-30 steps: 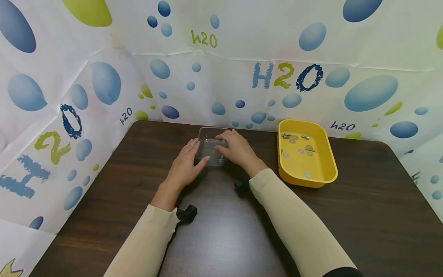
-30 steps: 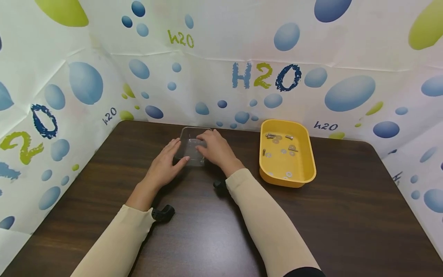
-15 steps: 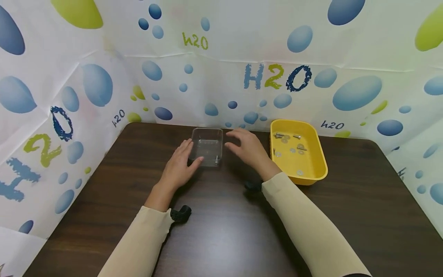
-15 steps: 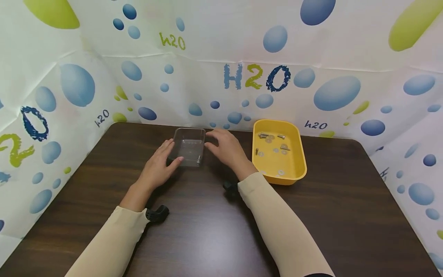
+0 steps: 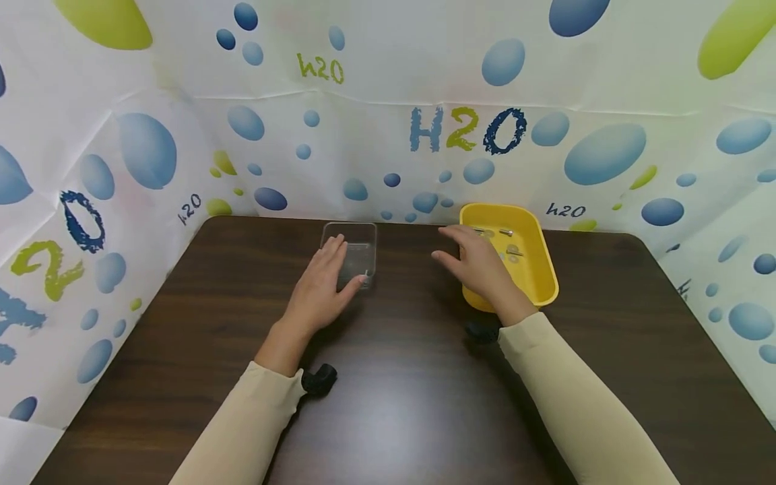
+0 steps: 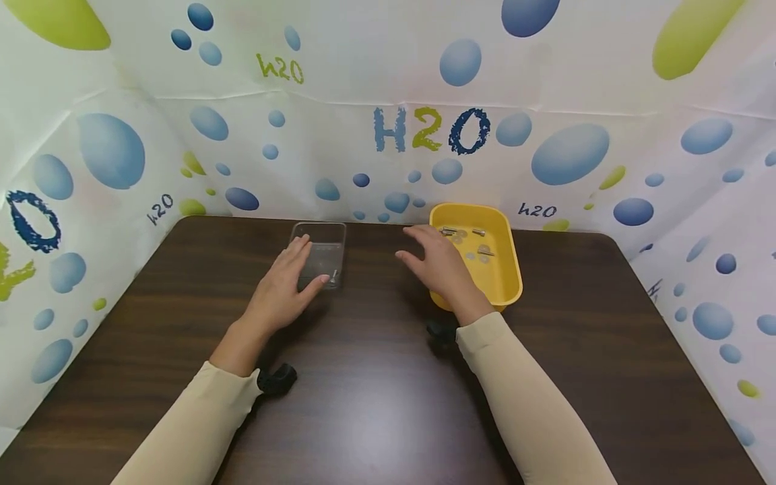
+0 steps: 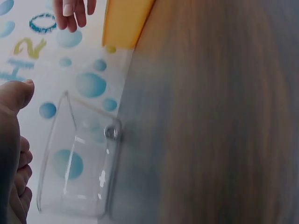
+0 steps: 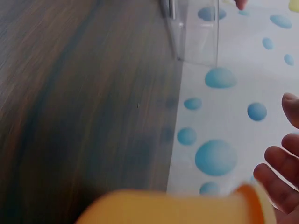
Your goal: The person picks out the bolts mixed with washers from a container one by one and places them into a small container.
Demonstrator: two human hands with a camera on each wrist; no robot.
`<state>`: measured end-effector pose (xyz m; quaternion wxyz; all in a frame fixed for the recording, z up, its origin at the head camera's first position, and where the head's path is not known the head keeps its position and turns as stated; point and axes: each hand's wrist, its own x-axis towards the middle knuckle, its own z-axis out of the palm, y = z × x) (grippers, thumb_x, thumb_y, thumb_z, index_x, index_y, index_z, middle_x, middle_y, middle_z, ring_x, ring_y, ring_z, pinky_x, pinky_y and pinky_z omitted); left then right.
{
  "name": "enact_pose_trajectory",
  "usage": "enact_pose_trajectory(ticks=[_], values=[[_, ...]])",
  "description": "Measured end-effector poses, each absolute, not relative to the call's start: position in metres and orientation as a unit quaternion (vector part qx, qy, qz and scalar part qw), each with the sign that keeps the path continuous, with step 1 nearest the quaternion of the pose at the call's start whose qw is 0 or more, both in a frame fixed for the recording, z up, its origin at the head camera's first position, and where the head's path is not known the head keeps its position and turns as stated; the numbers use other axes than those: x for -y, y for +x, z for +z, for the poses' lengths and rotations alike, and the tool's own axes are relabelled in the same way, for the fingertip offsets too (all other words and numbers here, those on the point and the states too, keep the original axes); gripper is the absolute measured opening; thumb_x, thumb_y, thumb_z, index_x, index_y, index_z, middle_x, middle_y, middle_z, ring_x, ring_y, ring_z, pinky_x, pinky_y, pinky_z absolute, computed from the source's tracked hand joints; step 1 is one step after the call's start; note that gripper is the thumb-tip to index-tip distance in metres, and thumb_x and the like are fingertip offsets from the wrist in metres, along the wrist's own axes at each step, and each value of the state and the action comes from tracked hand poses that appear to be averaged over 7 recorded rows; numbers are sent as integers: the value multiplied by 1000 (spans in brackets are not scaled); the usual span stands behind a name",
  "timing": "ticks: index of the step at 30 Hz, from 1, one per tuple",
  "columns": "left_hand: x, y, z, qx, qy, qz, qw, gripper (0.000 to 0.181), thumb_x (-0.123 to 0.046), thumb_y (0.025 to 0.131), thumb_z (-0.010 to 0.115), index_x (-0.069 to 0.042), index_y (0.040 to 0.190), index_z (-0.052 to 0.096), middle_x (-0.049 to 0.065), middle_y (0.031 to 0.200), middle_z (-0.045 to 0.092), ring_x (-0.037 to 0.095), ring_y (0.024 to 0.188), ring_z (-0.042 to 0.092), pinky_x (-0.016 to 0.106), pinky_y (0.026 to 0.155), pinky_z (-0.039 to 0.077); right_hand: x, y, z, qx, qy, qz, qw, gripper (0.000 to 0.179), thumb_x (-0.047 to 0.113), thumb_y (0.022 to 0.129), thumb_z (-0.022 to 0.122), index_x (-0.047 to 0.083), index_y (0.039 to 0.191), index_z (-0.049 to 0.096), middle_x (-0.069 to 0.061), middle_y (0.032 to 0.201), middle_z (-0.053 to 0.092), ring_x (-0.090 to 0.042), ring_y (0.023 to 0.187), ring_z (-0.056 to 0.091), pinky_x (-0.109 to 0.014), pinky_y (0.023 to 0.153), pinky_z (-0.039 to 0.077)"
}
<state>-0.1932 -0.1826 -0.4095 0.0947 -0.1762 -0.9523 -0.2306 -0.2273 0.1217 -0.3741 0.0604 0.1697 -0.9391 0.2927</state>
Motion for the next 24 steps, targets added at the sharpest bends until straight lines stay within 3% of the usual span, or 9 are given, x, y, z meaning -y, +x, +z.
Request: enact_pose_trajectory(ticks=[6, 15, 24], values=[[166, -192, -405, 946, -197, -231, 113, 78, -48, 98, 54, -3, 155, 26, 12, 163, 22, 28, 152, 17, 49, 122, 18, -140, -227, -375, 944, 150, 286, 61, 61, 50, 95, 59, 16, 145, 49, -9, 150, 47, -30, 141, 39, -52, 116, 31], [138, -191, -406, 943, -210, -241, 98, 77, -51, 99, 51, -6, 156, 26, 11, 164, 22, 25, 152, 16, 48, 122, 18, -168, -225, -378, 929, 141, 325, 109, 52, 38, 96, 63, 10, 139, 56, -12, 140, 56, -32, 131, 50, -52, 111, 39], [102, -190, -393, 928, -230, -278, 97, 76, -50, 99, 51, -8, 156, 26, 7, 164, 22, 23, 153, 15, 46, 123, 17, -194, -218, -375, 916, 78, 376, 118, 57, 45, 97, 59, 11, 142, 53, -12, 142, 54, -33, 131, 50, -54, 107, 42]])
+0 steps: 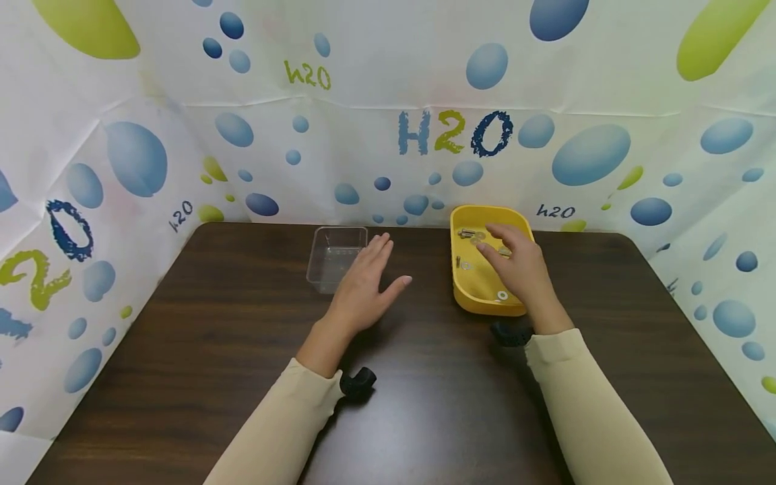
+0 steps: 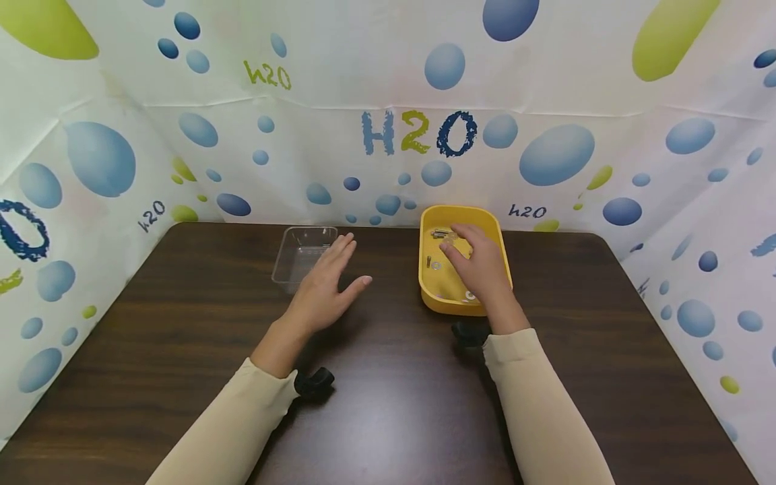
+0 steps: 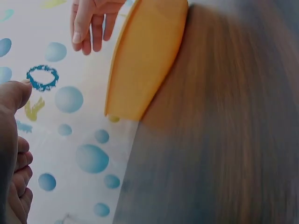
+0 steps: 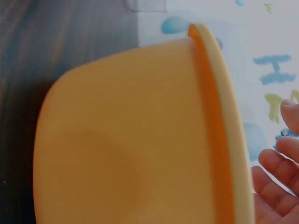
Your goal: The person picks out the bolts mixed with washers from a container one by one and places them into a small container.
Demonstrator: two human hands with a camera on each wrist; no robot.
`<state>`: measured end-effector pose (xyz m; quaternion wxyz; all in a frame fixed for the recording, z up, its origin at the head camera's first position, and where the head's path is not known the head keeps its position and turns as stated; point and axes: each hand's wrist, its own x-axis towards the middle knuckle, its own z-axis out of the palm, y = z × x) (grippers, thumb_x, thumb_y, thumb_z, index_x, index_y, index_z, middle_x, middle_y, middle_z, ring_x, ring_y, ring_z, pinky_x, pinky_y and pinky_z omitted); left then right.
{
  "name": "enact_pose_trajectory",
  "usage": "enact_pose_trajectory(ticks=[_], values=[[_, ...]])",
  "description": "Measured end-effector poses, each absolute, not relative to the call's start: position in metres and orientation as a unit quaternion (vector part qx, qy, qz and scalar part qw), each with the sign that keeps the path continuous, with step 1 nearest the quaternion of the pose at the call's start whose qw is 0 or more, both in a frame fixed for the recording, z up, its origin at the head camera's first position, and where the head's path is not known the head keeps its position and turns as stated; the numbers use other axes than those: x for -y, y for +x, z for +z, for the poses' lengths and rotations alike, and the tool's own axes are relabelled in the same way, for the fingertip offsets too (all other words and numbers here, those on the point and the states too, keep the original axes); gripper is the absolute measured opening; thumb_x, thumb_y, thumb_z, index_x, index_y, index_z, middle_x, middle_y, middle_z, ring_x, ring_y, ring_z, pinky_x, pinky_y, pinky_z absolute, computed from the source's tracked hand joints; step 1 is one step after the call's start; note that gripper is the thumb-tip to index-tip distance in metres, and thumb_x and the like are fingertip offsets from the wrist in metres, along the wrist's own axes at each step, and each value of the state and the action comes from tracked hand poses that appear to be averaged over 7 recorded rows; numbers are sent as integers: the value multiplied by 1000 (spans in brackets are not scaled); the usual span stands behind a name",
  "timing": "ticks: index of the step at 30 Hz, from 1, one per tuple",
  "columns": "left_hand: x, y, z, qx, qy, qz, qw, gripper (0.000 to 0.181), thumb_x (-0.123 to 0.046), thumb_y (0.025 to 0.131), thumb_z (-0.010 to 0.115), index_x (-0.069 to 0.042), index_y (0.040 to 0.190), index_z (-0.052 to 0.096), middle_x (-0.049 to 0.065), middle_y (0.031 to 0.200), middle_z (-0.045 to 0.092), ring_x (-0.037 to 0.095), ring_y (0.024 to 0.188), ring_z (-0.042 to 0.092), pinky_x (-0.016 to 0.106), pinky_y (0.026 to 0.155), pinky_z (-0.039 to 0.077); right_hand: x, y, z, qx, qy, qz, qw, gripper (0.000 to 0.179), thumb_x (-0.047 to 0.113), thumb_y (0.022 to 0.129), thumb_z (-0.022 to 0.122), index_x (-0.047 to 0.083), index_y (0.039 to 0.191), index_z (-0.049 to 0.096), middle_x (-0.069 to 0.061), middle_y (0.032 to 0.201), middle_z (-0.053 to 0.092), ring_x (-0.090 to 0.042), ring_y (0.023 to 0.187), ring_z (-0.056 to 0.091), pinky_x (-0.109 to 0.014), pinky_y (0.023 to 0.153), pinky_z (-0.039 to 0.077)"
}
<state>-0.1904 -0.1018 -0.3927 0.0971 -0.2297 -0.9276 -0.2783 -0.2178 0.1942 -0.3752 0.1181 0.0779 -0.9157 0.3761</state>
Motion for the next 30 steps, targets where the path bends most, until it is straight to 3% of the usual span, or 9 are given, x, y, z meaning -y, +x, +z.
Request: enact_pose_trajectory(ticks=[18, 24, 30], values=[[43, -198, -403, 913, -254, -312, 61, 75, -53, 99, 50, -8, 155, 30, 5, 163, 25, 21, 152, 18, 45, 123, 19, -212, -220, -382, 898, 65, 413, 138, 53, 41, 97, 61, 6, 136, 57, -13, 136, 58, -31, 125, 56, -49, 108, 44], [27, -201, -408, 917, -245, -314, 24, 75, -54, 97, 51, -11, 156, 29, 0, 164, 23, 16, 152, 16, 42, 123, 18, -211, -223, -387, 903, 59, 410, 113, 51, 41, 97, 61, 7, 136, 59, -13, 137, 59, -32, 126, 55, -51, 107, 44], [15, -201, -417, 914, -261, -312, 5, 77, -56, 98, 48, -10, 156, 26, 2, 165, 20, 18, 152, 16, 41, 123, 18, -209, -227, -391, 914, 62, 395, 66, 51, 39, 97, 61, 8, 137, 58, -13, 137, 59, -33, 130, 52, -52, 108, 42]])
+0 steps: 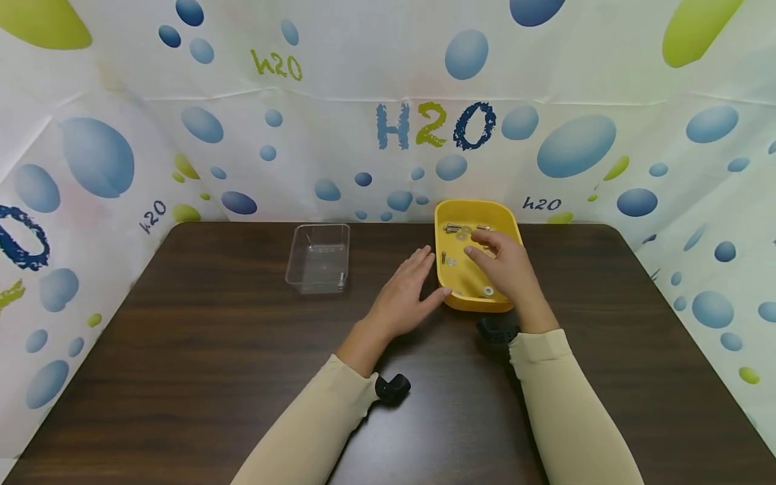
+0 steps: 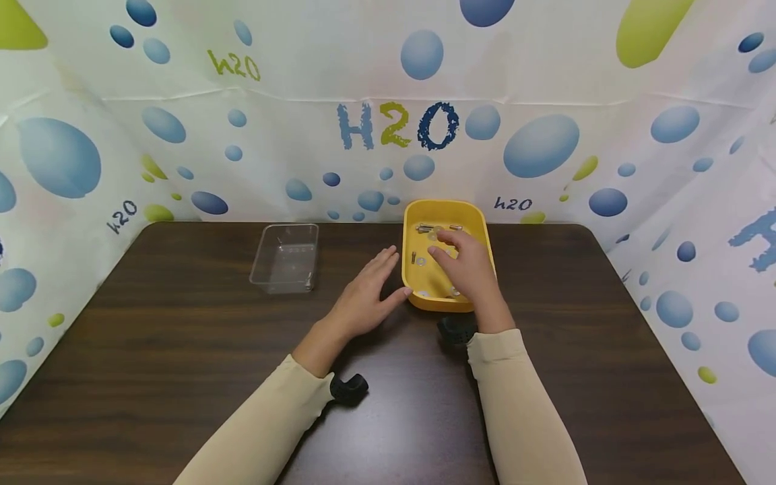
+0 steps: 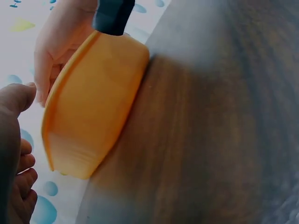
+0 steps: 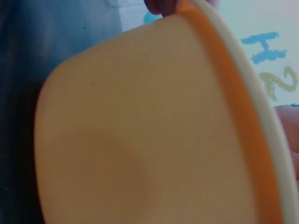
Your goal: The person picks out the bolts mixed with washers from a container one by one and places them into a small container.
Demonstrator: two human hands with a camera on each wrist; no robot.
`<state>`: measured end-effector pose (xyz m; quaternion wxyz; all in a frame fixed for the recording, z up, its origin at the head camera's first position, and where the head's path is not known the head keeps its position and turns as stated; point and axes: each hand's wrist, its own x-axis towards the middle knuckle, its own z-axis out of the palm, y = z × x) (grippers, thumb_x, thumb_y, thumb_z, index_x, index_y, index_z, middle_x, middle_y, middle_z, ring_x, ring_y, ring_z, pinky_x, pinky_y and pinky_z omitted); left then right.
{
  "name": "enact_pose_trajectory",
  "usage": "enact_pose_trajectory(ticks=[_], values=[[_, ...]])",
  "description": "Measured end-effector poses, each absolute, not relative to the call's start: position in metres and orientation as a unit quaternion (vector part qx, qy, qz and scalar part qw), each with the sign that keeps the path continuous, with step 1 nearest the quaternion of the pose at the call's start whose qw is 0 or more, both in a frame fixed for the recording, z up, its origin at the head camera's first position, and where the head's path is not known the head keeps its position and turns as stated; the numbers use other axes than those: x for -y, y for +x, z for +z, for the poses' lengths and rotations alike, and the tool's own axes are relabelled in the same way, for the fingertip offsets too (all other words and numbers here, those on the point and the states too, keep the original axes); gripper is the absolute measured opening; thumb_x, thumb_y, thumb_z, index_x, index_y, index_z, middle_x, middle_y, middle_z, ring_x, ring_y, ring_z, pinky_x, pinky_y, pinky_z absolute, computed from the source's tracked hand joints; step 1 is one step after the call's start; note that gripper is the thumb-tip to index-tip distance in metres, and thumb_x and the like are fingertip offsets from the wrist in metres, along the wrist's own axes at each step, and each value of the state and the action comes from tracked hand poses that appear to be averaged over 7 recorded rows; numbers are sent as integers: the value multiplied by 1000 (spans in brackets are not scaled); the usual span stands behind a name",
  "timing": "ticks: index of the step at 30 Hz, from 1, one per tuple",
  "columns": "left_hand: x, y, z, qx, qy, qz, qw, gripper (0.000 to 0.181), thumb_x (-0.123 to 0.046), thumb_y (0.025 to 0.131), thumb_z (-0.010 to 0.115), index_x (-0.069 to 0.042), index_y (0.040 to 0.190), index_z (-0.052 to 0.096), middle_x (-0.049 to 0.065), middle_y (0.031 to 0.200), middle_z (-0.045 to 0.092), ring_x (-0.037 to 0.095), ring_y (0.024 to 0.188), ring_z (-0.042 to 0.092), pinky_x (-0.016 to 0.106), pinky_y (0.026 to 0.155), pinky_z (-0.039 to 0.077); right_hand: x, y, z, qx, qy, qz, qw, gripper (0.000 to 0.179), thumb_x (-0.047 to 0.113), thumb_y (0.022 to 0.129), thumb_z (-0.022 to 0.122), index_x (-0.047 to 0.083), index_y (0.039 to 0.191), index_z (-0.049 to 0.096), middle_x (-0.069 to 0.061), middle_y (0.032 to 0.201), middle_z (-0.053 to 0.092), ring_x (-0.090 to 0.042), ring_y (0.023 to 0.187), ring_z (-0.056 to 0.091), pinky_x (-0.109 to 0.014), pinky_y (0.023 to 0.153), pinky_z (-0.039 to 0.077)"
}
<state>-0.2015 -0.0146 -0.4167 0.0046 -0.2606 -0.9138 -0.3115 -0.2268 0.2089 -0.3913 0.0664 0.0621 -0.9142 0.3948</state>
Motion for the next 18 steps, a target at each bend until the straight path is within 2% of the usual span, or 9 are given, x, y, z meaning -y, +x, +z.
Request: enact_pose_trajectory(ticks=[8, 18], values=[[6, -202, -424, 907, -289, -306, 16, 74, -52, 100, 46, -7, 156, 26, 6, 164, 22, 20, 152, 19, 41, 123, 18, -203, -228, -390, 934, 78, 347, 28, 47, 32, 97, 63, 5, 136, 58, -15, 136, 60, -36, 128, 53, -53, 107, 43], [1, -201, -426, 913, -281, -295, 18, 72, -50, 101, 47, -8, 156, 26, 5, 164, 22, 19, 151, 20, 40, 123, 19, -198, -235, -394, 944, 78, 319, -30, 50, 37, 96, 62, 5, 135, 59, -14, 139, 58, -36, 128, 53, -54, 108, 41]])
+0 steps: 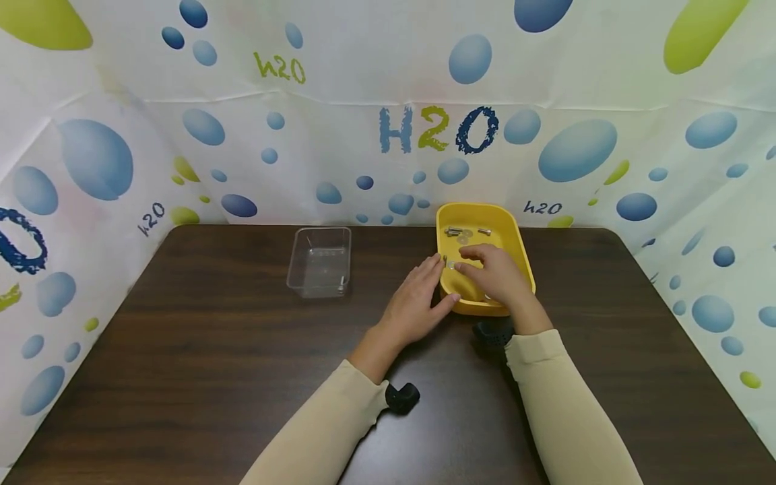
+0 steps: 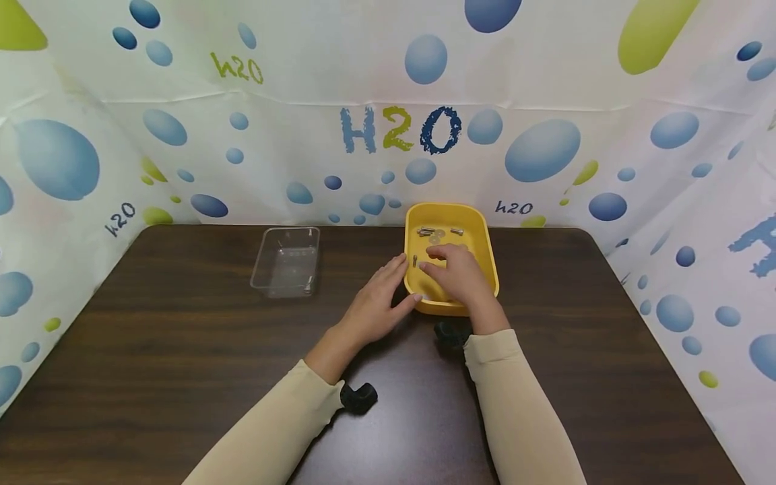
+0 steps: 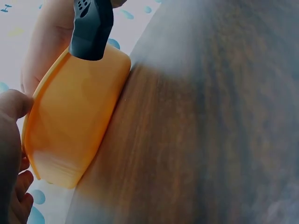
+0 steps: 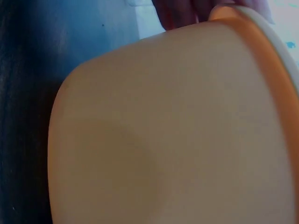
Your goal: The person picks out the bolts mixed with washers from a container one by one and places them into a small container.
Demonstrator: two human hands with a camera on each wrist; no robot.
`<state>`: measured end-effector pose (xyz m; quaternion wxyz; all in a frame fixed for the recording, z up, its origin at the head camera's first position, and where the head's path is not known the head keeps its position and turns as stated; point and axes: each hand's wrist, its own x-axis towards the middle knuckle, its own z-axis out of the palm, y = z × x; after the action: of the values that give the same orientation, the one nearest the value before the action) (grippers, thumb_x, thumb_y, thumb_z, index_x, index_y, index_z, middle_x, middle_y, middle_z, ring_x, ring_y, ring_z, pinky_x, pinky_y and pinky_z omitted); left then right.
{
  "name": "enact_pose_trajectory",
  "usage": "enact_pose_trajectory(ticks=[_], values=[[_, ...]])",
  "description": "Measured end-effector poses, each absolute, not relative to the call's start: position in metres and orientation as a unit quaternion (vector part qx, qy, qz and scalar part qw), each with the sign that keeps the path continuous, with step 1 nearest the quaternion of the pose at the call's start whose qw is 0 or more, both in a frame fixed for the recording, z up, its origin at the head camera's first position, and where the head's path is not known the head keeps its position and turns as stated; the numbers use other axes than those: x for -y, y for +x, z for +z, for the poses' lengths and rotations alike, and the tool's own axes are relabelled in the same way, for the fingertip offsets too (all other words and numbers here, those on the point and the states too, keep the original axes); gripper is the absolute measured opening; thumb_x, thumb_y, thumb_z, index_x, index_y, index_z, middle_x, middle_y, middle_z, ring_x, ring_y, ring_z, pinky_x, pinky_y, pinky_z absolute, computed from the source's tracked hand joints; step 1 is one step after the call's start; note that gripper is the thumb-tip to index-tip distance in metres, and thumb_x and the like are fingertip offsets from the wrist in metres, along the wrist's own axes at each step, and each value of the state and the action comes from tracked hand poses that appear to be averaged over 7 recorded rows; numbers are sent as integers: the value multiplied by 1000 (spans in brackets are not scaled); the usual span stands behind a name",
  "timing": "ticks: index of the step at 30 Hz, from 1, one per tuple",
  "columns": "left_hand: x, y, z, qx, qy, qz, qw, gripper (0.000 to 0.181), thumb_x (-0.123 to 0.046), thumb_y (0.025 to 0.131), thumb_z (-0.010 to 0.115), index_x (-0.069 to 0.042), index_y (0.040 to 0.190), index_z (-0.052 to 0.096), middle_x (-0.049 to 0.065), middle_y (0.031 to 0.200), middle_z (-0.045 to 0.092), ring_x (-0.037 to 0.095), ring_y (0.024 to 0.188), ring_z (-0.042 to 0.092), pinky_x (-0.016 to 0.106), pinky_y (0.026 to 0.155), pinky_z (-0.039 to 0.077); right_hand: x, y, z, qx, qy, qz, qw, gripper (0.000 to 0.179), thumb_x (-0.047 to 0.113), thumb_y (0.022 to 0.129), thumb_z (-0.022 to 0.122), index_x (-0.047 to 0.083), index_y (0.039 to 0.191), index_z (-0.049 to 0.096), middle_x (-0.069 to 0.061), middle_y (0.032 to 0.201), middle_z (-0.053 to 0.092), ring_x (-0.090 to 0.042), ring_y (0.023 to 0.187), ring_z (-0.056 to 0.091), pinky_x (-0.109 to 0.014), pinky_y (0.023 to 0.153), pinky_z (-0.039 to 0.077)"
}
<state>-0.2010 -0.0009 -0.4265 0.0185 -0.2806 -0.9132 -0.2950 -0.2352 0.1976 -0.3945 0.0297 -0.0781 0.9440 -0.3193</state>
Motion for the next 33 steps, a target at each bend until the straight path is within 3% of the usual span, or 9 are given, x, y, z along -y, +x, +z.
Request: enact_pose_trajectory(ticks=[22, 28, 33], values=[[1, -199, -425, 921, -269, -280, 11, 73, -50, 99, 50, -9, 156, 29, 4, 163, 25, 20, 151, 20, 39, 123, 19, -173, -263, -399, -963, -70, -223, 131, 45, 24, 98, 59, 2, 137, 56, -17, 133, 61, -34, 122, 57, -54, 111, 38], [2, -199, -425, 922, -270, -278, 16, 73, -50, 100, 50, -10, 156, 28, 4, 163, 24, 21, 151, 20, 40, 123, 20, -169, -268, -405, -972, -84, -183, 121, 49, 21, 98, 58, 0, 141, 51, -20, 137, 56, -35, 126, 53, -53, 114, 35], [3, -199, -424, 919, -274, -281, 22, 73, -49, 99, 51, -7, 155, 30, 6, 162, 26, 22, 151, 21, 40, 122, 20, -166, -268, -406, -977, -87, -159, 110, 47, 21, 98, 56, 3, 142, 52, -21, 136, 52, -36, 121, 52, -54, 114, 34]])
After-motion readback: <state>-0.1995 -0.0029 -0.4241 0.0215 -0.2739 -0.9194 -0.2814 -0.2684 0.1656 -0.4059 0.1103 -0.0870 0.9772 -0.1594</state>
